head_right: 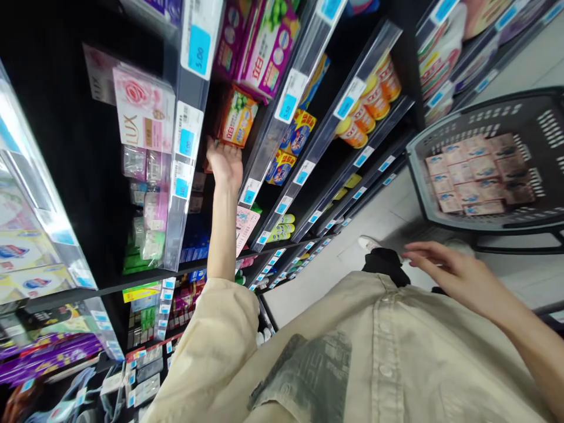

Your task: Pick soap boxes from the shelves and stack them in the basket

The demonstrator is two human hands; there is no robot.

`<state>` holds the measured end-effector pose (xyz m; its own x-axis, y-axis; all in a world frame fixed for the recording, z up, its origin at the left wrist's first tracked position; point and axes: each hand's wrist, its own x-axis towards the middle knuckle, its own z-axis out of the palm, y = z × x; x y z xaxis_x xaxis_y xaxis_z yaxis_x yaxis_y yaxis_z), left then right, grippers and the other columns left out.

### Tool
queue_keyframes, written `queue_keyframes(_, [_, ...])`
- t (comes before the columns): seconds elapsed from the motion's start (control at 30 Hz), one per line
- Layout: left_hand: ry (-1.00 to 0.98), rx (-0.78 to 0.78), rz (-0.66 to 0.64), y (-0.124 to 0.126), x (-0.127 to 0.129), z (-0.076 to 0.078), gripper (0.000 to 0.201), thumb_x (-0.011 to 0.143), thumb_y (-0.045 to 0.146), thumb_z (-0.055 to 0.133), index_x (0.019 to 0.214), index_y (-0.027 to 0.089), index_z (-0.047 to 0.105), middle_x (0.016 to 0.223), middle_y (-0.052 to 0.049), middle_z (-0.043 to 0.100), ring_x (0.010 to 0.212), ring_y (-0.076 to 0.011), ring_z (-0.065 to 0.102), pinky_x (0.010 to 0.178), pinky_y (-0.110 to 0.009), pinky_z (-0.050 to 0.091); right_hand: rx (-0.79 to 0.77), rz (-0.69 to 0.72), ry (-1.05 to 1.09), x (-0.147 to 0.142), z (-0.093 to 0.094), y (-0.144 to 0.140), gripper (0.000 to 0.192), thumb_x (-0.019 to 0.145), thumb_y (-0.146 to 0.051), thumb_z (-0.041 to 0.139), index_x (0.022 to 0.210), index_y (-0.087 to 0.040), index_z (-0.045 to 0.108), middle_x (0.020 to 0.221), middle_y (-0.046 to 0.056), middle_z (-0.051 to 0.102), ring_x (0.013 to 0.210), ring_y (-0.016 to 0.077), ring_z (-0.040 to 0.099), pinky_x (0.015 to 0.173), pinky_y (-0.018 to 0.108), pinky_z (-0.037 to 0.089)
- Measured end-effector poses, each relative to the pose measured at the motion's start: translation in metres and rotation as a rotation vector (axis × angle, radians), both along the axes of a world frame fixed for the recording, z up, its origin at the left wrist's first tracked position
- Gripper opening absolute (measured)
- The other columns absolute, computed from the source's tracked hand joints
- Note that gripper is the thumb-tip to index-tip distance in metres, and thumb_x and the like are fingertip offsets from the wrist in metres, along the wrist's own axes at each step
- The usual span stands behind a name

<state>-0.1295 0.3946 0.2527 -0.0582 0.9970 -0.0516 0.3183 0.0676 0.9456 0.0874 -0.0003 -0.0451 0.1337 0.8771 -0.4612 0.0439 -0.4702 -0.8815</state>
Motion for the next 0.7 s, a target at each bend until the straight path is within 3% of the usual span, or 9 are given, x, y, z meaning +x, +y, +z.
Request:
queue_keyframes(0.07, [-0.016,0.015,0.008,-0.001,0.011,0.004,0.06,0.113,0.046,0.009,0.16,0.021,0.037,0.162,-0.014,0.048,0.151,-0.0179,0.048,0.127,-0.04,0.039,-0.015,0.055,0.116,0.007,-0.002,-0.007,0.064,0.077,-0.089,0.063,0.106,-0.034,0.078,0.108,0.01,0.082,0.096,0.035,0.08,0.082,0.047,0.063])
queue_keyframes(0.27, [0.026,0.014,0.048,-0.022,0.024,0.015,0.056,0.111,0.049,0.03,0.155,0.019,0.044,0.162,-0.016,0.049,0.147,-0.0193,0.053,0.126,-0.039,0.038,-0.056,-0.121,0.23,0.026,-0.021,-0.034,0.067,0.061,-0.085,0.077,0.101,-0.032,0.078,0.108,0.017,0.082,0.088,0.0329,0.08,0.08,0.044,0.063])
queue_keyframes(0.4, [0.35,0.379,0.08,-0.087,0.008,0.012,0.057,0.105,0.047,0.047,0.154,0.019,0.046,0.162,-0.016,0.048,0.156,-0.0245,0.039,0.129,-0.043,0.031,-0.093,-0.209,0.292,0.044,-0.017,-0.046,0.067,0.054,-0.077,0.086,0.099,-0.029,0.079,0.102,0.016,0.082,0.086,0.0335,0.08,0.073,0.04,0.064])
queue_keyframes(0.43, [0.456,0.495,0.039,-0.116,0.001,0.004,0.059,0.102,0.047,0.051,0.154,0.019,0.046,0.163,-0.016,0.046,0.159,-0.0254,0.034,0.13,-0.043,0.029,-0.096,-0.223,0.312,0.05,-0.014,-0.048,0.067,0.051,-0.076,0.088,0.098,-0.028,0.079,0.1,0.016,0.083,0.086,0.0342,0.08,0.071,0.04,0.064])
queue_keyframes(0.5, [0.68,0.483,-0.211,-0.183,-0.012,-0.025,0.054,0.102,0.043,0.049,0.151,0.02,0.051,0.16,-0.018,0.05,0.156,-0.0285,0.039,0.129,-0.047,0.031,-0.088,-0.263,0.336,0.062,-0.008,-0.052,0.068,0.048,-0.076,0.09,0.093,-0.026,0.079,0.09,0.016,0.082,0.08,0.0348,0.079,0.068,0.041,0.063])
queue_keyframes(0.53, [0.8,0.361,-0.421,-0.22,-0.016,-0.046,0.048,0.101,0.04,0.048,0.144,0.02,0.058,0.152,-0.02,0.057,0.15,-0.0304,0.047,0.126,-0.049,0.034,-0.078,-0.284,0.338,0.068,-0.005,-0.053,0.067,0.049,-0.075,0.09,0.092,-0.025,0.08,0.081,0.015,0.081,0.076,0.0345,0.078,0.066,0.041,0.062])
queue_keyframes(0.6, [1.03,-0.074,-0.866,-0.291,-0.018,-0.092,0.039,0.099,0.034,0.049,0.131,0.023,0.068,0.136,-0.019,0.068,0.139,-0.0335,0.058,0.12,-0.051,0.04,-0.067,-0.329,0.329,0.078,-0.002,-0.056,0.066,0.052,-0.074,0.09,0.092,-0.023,0.08,0.064,0.011,0.075,0.068,0.0327,0.076,0.057,0.038,0.057])
queue_keyframes(0.63, [1.114,-0.311,-0.968,-0.323,-0.016,-0.113,0.035,0.098,0.031,0.051,0.125,0.024,0.071,0.132,-0.018,0.07,0.136,-0.0338,0.06,0.118,-0.051,0.042,-0.076,-0.349,0.324,0.082,-0.001,-0.057,0.065,0.053,-0.072,0.09,0.093,-0.022,0.08,0.061,0.009,0.073,0.064,0.031,0.075,0.052,0.034,0.053])
queue_keyframes(0.7, [1.112,-0.501,-0.982,-0.376,-0.013,-0.148,0.019,0.092,0.025,0.06,0.101,0.023,0.076,0.108,-0.016,0.076,0.115,-0.0334,0.071,0.103,-0.047,0.051,-0.101,-0.399,0.323,0.088,-0.002,-0.057,0.062,0.053,-0.066,0.091,0.094,-0.021,0.079,0.062,0.008,0.074,0.061,0.0275,0.072,0.047,0.029,0.046])
